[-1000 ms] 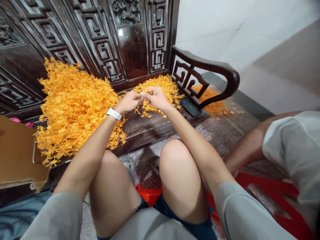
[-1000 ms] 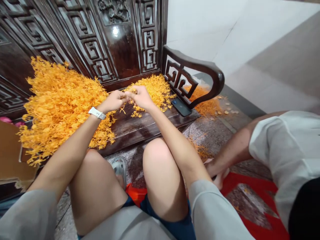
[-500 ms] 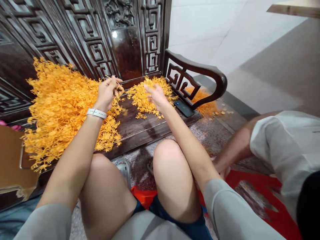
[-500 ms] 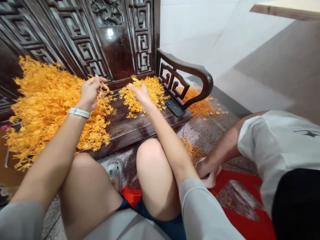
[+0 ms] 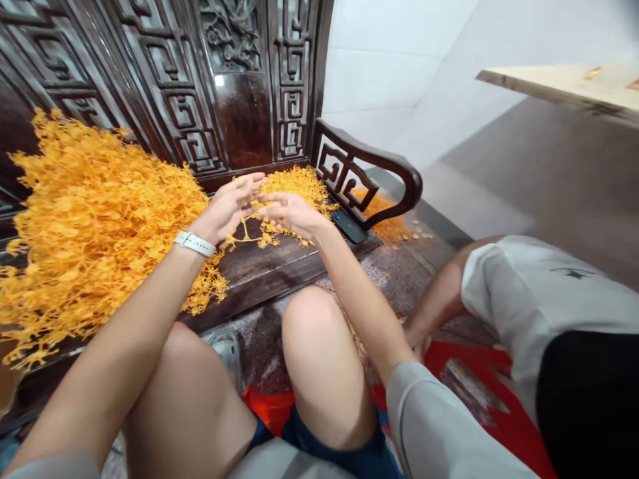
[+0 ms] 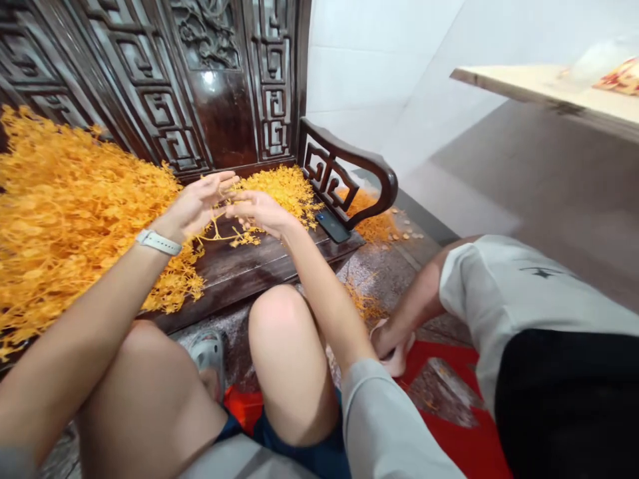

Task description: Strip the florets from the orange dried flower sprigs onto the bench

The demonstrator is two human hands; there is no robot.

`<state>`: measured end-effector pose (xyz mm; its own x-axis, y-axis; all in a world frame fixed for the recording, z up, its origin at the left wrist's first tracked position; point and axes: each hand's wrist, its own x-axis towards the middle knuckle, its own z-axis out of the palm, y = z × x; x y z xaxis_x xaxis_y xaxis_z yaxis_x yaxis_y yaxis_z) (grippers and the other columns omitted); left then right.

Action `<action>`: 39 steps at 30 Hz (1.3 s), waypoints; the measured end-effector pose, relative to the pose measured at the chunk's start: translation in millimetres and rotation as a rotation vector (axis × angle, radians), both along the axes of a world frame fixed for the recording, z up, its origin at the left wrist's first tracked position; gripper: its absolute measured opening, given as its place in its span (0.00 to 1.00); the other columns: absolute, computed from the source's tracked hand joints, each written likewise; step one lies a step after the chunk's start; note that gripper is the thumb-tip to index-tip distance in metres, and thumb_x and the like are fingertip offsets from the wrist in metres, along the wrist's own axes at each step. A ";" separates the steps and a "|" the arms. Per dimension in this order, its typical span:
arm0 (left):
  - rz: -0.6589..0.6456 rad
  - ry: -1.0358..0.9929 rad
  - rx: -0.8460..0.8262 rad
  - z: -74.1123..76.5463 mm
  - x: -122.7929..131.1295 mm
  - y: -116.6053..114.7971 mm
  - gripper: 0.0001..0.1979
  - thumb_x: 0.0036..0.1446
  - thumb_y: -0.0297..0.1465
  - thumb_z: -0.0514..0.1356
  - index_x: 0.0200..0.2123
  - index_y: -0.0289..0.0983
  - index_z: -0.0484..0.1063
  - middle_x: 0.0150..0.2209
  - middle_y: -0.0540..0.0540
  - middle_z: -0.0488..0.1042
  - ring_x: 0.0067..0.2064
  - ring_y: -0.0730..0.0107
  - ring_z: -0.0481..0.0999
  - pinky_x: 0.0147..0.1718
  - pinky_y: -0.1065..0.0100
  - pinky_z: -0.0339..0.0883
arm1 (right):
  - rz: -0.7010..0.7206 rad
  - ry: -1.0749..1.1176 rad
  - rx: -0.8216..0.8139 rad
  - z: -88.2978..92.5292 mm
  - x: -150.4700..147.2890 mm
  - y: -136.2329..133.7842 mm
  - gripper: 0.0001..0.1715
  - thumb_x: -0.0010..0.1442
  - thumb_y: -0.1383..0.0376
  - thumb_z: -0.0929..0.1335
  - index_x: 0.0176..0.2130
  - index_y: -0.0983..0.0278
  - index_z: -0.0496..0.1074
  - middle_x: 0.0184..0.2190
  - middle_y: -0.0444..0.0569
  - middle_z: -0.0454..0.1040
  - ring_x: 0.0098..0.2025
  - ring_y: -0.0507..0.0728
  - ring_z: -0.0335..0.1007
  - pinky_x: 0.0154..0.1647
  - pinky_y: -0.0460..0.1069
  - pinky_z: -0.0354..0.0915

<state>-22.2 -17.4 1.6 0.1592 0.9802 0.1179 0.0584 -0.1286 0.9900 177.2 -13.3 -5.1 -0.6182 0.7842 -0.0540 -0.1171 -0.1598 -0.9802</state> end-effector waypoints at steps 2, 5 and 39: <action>-0.112 0.071 0.021 0.9 1.3 -7.1 0.24 0.75 0.48 0.59 0.65 0.44 0.79 0.69 0.36 0.77 0.62 0.52 0.83 0.57 0.52 0.83 | 0.015 -0.076 0.031 -8.6 21.1 -13.1 0.34 0.50 0.65 0.85 0.53 0.66 0.76 0.33 0.44 0.83 0.24 0.46 0.65 0.21 0.42 0.58; -0.368 0.093 -0.025 5.4 -4.7 -18.7 0.28 0.67 0.50 0.68 0.65 0.46 0.81 0.62 0.36 0.81 0.60 0.48 0.84 0.57 0.50 0.83 | 0.014 -0.125 -0.012 -9.7 74.5 -49.9 0.34 0.55 0.58 0.83 0.57 0.65 0.77 0.30 0.42 0.78 0.22 0.46 0.57 0.19 0.43 0.47; -0.033 1.302 0.094 -129.0 -45.7 43.6 0.21 0.69 0.27 0.57 0.59 0.34 0.83 0.56 0.27 0.85 0.58 0.40 0.84 0.55 0.52 0.74 | -0.015 -0.583 0.763 -168.4 -31.5 -13.7 0.12 0.72 0.64 0.69 0.49 0.67 0.82 0.48 0.58 0.82 0.54 0.63 0.75 0.63 0.58 0.69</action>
<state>-67.9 26.3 -127.4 0.2316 0.9701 -0.0725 0.9569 -0.2138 0.1967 145.7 -27.1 -173.5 -0.6449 0.7431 0.1787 0.4250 0.5429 -0.7243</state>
